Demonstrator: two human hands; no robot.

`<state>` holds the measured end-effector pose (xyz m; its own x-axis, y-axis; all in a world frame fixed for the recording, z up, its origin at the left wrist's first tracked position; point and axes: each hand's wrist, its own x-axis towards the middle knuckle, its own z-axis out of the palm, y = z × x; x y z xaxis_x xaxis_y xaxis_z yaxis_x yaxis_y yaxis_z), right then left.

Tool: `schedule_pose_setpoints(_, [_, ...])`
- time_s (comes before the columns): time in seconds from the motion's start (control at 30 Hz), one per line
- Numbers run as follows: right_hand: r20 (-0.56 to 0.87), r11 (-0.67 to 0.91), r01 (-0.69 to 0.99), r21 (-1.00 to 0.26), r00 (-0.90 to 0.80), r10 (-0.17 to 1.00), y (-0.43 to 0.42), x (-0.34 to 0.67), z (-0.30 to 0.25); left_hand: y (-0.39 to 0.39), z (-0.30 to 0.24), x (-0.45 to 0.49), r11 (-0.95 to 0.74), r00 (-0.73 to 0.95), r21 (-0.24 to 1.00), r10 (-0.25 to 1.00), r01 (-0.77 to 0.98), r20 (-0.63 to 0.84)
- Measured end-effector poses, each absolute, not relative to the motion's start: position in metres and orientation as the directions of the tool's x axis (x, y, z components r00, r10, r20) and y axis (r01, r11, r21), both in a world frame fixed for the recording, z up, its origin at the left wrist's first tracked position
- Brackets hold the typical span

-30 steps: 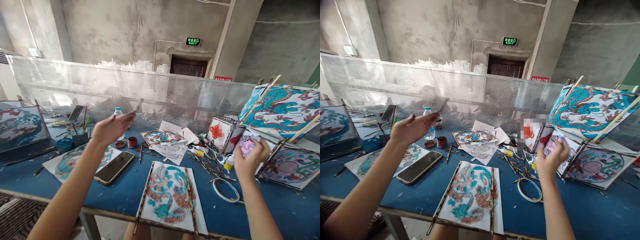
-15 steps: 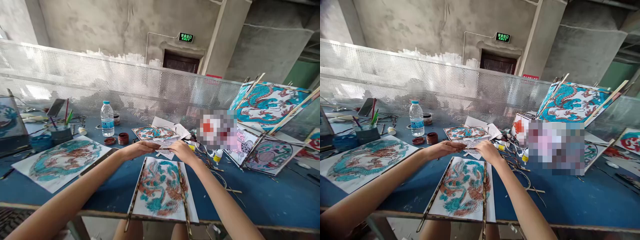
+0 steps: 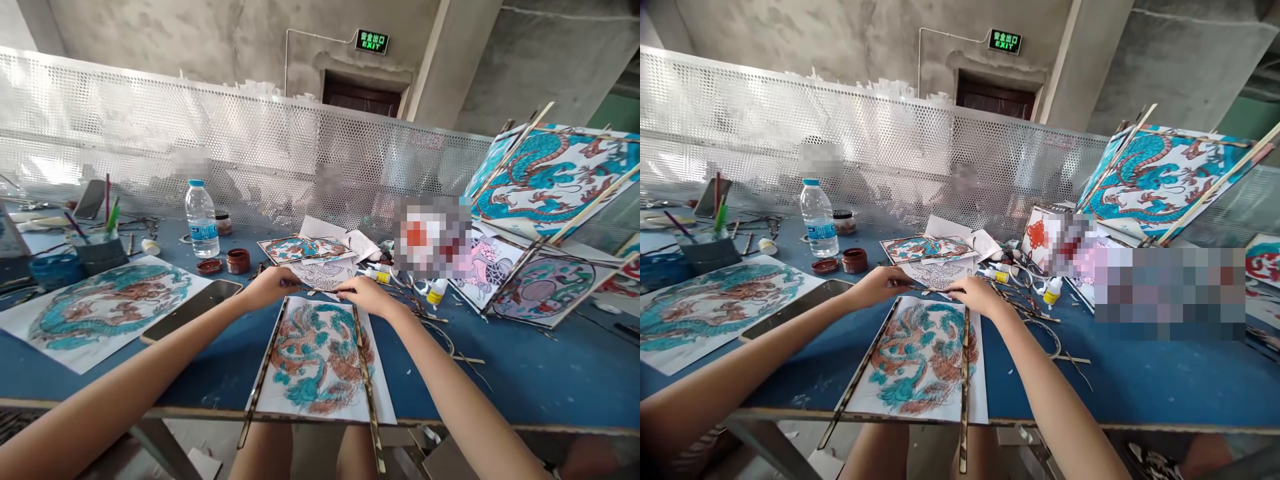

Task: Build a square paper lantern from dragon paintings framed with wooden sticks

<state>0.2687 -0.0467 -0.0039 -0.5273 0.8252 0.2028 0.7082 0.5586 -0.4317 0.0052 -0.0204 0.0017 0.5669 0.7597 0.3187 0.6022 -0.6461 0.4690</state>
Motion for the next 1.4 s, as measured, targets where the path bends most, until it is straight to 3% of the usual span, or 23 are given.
schedule_pose_setpoints(0.1, [0.235,0.565,0.695,-0.445,-0.518,0.822,-0.046,0.268,-0.007,-0.020,-0.003,0.007,-0.671,0.604,0.418,0.738,0.613,0.299])
schedule_pose_setpoints(0.27, [0.225,0.490,0.674,-0.552,-0.446,0.866,-0.046,0.272,-0.006,-0.019,-0.006,0.009,-0.588,0.549,0.480,0.801,0.651,0.237])
schedule_pose_setpoints(0.53, [0.223,0.482,0.691,-0.538,-0.435,0.872,-0.047,0.269,-0.007,-0.018,-0.008,0.008,-0.507,0.517,0.534,0.843,0.677,0.146])
schedule_pose_setpoints(0.87, [0.259,0.559,0.743,-0.367,-0.496,0.829,-0.048,0.265,-0.010,-0.007,-0.016,0.001,-0.353,0.452,0.741,0.889,0.571,0.075])
schedule_pose_setpoints(1.1, [0.271,0.556,0.781,-0.285,-0.490,0.828,-0.050,0.263,-0.009,-0.003,-0.024,0.001,-0.408,0.498,0.684,0.864,0.605,0.074])
schedule_pose_setpoints(1.4, [0.232,0.534,0.793,-0.294,-0.482,0.845,-0.053,0.263,-0.005,-0.003,-0.026,0.001,-0.454,0.518,0.606,0.852,0.653,0.080])
